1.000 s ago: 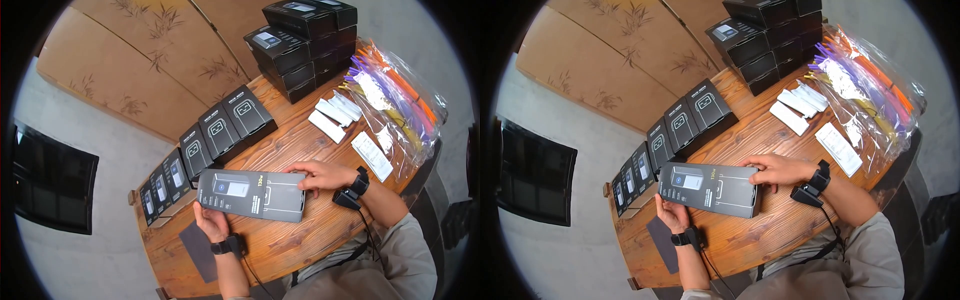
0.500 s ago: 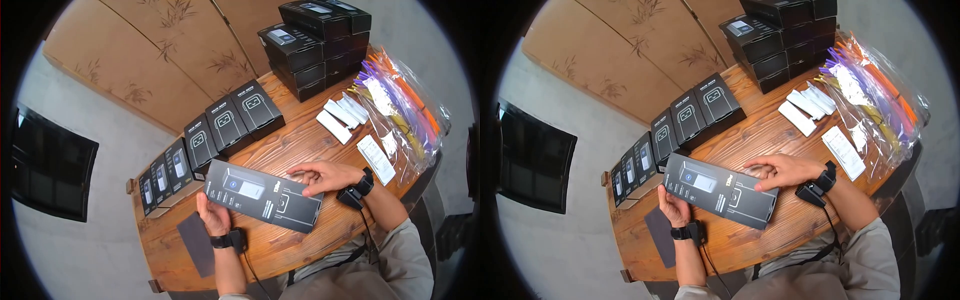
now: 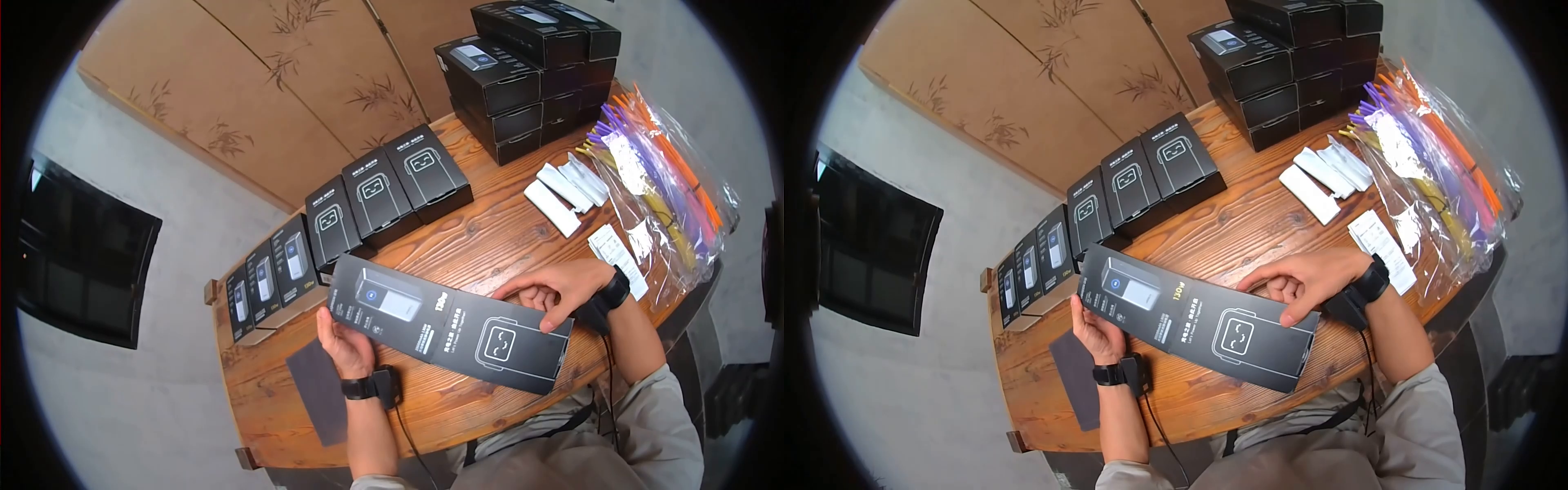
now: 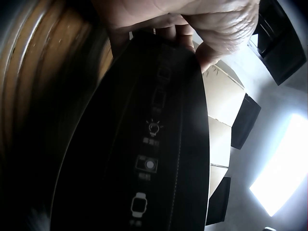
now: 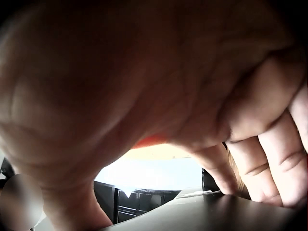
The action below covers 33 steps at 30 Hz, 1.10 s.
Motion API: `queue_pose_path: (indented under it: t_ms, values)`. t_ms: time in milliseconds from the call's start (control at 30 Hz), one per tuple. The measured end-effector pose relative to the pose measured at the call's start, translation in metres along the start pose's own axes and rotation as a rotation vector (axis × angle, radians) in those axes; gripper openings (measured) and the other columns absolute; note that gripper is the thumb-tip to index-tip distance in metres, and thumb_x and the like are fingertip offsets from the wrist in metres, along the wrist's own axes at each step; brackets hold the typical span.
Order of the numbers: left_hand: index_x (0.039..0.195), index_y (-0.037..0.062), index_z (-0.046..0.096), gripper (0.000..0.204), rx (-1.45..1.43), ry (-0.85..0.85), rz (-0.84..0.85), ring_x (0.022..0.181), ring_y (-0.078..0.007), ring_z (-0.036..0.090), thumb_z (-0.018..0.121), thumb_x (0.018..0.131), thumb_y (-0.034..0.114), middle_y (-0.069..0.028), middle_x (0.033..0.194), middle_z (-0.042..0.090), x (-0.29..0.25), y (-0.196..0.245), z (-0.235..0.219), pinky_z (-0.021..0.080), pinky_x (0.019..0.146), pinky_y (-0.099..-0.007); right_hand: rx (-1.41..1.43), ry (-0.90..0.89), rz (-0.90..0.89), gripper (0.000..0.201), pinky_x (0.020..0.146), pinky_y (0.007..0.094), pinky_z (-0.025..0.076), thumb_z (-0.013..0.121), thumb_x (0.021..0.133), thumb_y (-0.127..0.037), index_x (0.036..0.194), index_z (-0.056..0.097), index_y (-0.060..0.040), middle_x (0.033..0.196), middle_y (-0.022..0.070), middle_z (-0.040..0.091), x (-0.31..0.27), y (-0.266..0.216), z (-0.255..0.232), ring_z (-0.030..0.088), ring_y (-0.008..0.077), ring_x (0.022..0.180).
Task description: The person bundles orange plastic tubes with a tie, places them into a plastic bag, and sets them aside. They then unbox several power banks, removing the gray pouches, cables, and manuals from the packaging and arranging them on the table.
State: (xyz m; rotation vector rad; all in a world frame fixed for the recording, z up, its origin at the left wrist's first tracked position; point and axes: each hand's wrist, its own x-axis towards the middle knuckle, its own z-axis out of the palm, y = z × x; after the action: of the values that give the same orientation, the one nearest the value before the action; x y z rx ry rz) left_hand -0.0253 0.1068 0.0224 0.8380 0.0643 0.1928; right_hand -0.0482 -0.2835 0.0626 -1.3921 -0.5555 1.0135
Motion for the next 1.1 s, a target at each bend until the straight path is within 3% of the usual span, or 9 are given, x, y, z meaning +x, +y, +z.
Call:
queue_pose_path:
  t_ms: [200, 300, 367, 567, 800, 900, 1000, 1100]
  values:
    - [0.111, 0.0025, 0.065, 0.038, -0.094, 0.129, 0.063, 0.103, -0.0222, 0.063, 0.050, 0.101, 0.035, -0.0082, 0.111, 0.069, 0.008, 0.009, -0.013, 0.048, 0.092, -0.0352, 0.129, -0.039, -0.113, 0.080, 0.063, 0.0139, 0.037, 0.076, 0.079, -0.008, 0.147, 0.036, 0.0017, 0.081, -0.0060, 0.047, -0.016, 0.003, -0.014, 0.047, -0.0002, 0.072]
    - [0.113, 0.0030, 0.064, 0.042, -0.072, 0.151, 0.039, 0.098, -0.0230, 0.064, 0.047, 0.101, 0.039, -0.0083, 0.109, 0.068, 0.006, 0.011, -0.011, 0.051, 0.087, -0.0346, 0.073, 0.031, -0.071, 0.085, 0.064, 0.0157, 0.037, 0.080, 0.078, -0.021, 0.145, 0.036, 0.0069, 0.086, -0.0055, 0.049, -0.021, -0.002, -0.014, 0.046, 0.0015, 0.075]
    - [0.115, 0.0033, 0.064, 0.046, -0.009, 0.151, -0.004, 0.095, -0.0230, 0.065, 0.045, 0.101, 0.043, -0.0085, 0.108, 0.068, 0.004, 0.014, -0.013, 0.053, 0.084, -0.0344, 0.004, 0.077, -0.059, 0.076, 0.063, 0.0145, 0.040, 0.078, 0.079, -0.013, 0.144, 0.041, 0.0025, 0.085, -0.0040, 0.054, -0.019, 0.000, -0.014, 0.051, 0.0011, 0.074]
    - [0.116, 0.0041, 0.062, 0.054, -0.051, 0.009, -0.169, 0.086, -0.0220, 0.066, 0.041, 0.100, 0.051, -0.0094, 0.102, 0.068, 0.004, 0.014, -0.016, 0.055, 0.074, -0.0343, -0.018, 0.129, 0.009, 0.067, 0.064, 0.0153, 0.045, 0.078, 0.081, -0.012, 0.140, 0.048, -0.0005, 0.084, -0.0006, 0.061, -0.003, 0.003, -0.003, 0.059, 0.0032, 0.076]
    - [0.110, 0.0057, 0.064, 0.056, -0.056, 0.003, -0.258, 0.077, -0.0173, 0.066, 0.039, 0.100, 0.055, -0.0078, 0.094, 0.069, -0.002, 0.012, -0.003, 0.056, 0.064, -0.0279, -0.089, 0.188, 0.053, 0.069, 0.065, 0.0155, 0.048, 0.082, 0.077, -0.018, 0.137, 0.052, -0.0010, 0.087, 0.0032, 0.067, 0.002, -0.001, 0.003, 0.061, 0.0042, 0.074]
    - [0.112, 0.0055, 0.063, 0.058, 0.037, 0.047, -0.261, 0.077, -0.0168, 0.066, 0.039, 0.099, 0.057, -0.0073, 0.094, 0.068, 0.002, 0.009, -0.001, 0.056, 0.063, -0.0273, -0.100, 0.242, 0.039, 0.061, 0.064, 0.0167, 0.049, 0.084, 0.075, -0.022, 0.128, 0.061, -0.0018, 0.088, 0.0045, 0.069, 0.003, 0.000, 0.006, 0.062, 0.0051, 0.071]
    - [0.113, 0.0054, 0.062, 0.059, 0.149, 0.059, -0.251, 0.075, -0.0163, 0.067, 0.040, 0.099, 0.059, -0.0070, 0.093, 0.068, 0.004, 0.005, -0.003, 0.056, 0.060, -0.0256, -0.293, 0.343, 0.036, 0.050, 0.064, 0.0166, 0.050, 0.082, 0.078, -0.015, 0.122, 0.065, -0.0005, 0.092, 0.0056, 0.072, 0.005, -0.002, 0.007, 0.063, 0.0044, 0.072]
    - [0.111, 0.0048, 0.062, 0.060, 0.193, 0.037, -0.249, 0.074, -0.0163, 0.067, 0.041, 0.098, 0.059, -0.0069, 0.092, 0.068, 0.005, 0.001, -0.005, 0.056, 0.059, -0.0256, -0.351, 0.405, -0.052, 0.043, 0.064, 0.0197, 0.052, 0.082, 0.077, -0.025, 0.112, 0.071, -0.0034, 0.087, 0.0062, 0.072, 0.007, 0.002, 0.004, 0.064, 0.0062, 0.071]
